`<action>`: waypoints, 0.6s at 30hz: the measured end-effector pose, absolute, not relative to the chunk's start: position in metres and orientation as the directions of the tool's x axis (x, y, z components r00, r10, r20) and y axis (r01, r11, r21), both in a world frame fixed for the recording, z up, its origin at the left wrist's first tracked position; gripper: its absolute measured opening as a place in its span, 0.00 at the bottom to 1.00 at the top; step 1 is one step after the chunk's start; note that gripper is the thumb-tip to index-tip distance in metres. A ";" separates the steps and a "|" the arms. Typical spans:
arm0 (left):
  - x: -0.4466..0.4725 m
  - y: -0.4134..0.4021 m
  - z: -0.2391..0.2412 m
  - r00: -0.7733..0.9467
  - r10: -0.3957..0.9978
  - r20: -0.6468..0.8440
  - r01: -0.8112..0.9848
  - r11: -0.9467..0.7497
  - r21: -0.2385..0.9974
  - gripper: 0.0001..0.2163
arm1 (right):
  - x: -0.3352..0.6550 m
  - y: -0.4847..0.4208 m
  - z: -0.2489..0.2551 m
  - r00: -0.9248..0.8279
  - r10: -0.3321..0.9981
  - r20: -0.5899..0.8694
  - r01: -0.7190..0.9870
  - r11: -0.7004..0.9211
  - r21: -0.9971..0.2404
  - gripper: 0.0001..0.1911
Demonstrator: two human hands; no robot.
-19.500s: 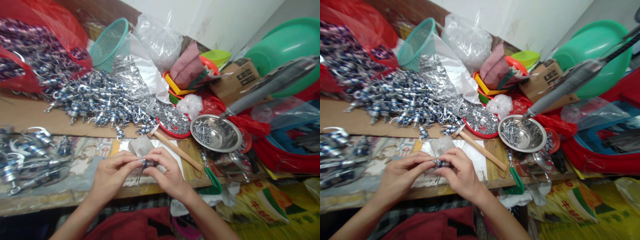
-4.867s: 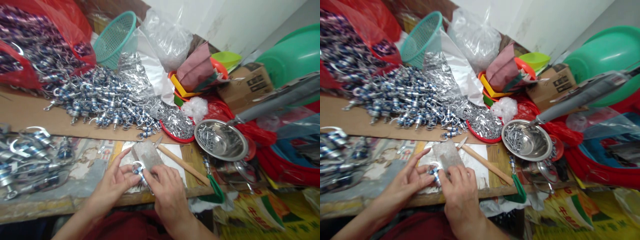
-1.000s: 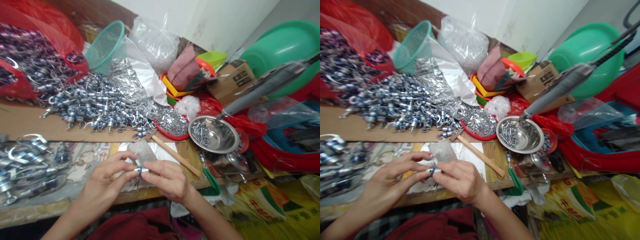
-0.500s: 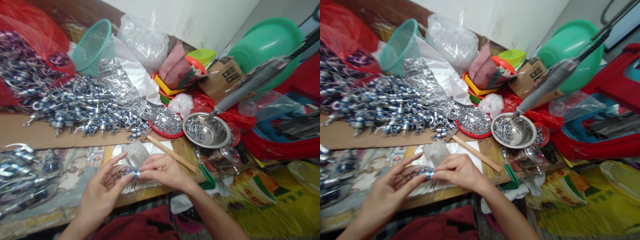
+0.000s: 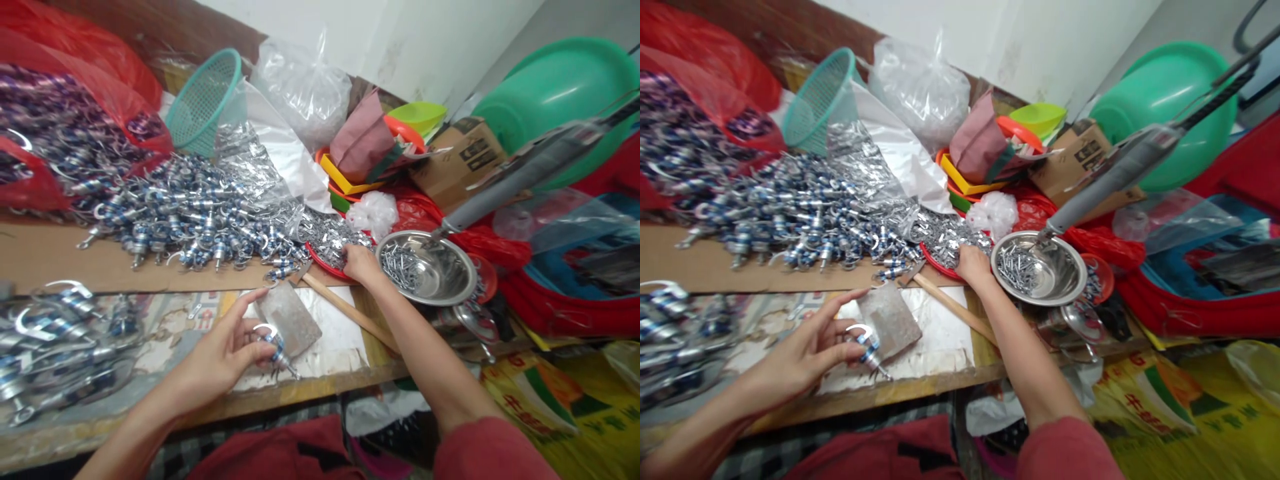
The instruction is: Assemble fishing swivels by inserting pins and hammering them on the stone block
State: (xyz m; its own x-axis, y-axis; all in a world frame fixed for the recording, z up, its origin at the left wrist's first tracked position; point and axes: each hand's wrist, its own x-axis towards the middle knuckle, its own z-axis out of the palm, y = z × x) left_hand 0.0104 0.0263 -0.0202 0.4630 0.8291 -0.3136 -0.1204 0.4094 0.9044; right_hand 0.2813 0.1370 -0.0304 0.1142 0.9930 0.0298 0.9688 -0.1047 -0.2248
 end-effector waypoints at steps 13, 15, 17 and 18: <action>0.006 0.032 -0.030 0.475 0.815 -0.330 -0.244 0.483 0.841 0.38 | 0.197 0.037 -0.010 -0.211 0.967 0.141 0.412 0.219 -0.884 0.06; 0.006 0.032 -0.031 0.474 0.822 -0.316 -0.255 0.471 0.845 0.38 | 0.177 0.024 -0.009 -0.233 0.940 0.248 0.356 0.320 -0.878 0.06; 0.006 0.031 -0.032 0.478 0.825 -0.302 -0.270 0.465 0.843 0.36 | 0.167 0.019 -0.009 -0.212 0.925 0.315 0.373 0.374 -0.849 0.07; 0.006 0.031 -0.032 0.482 0.825 -0.296 -0.277 0.464 0.842 0.36 | 0.165 0.018 -0.010 -0.215 0.919 0.330 0.399 0.391 -0.829 0.07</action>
State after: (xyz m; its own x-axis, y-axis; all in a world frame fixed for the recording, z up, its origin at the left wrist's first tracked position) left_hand 0.0063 0.0309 -0.0322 0.4819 0.8247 -0.2961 -0.2768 0.4639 0.8415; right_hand 0.1647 0.0177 -0.0104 -0.2150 0.9193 0.3297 0.3991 0.3908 -0.8294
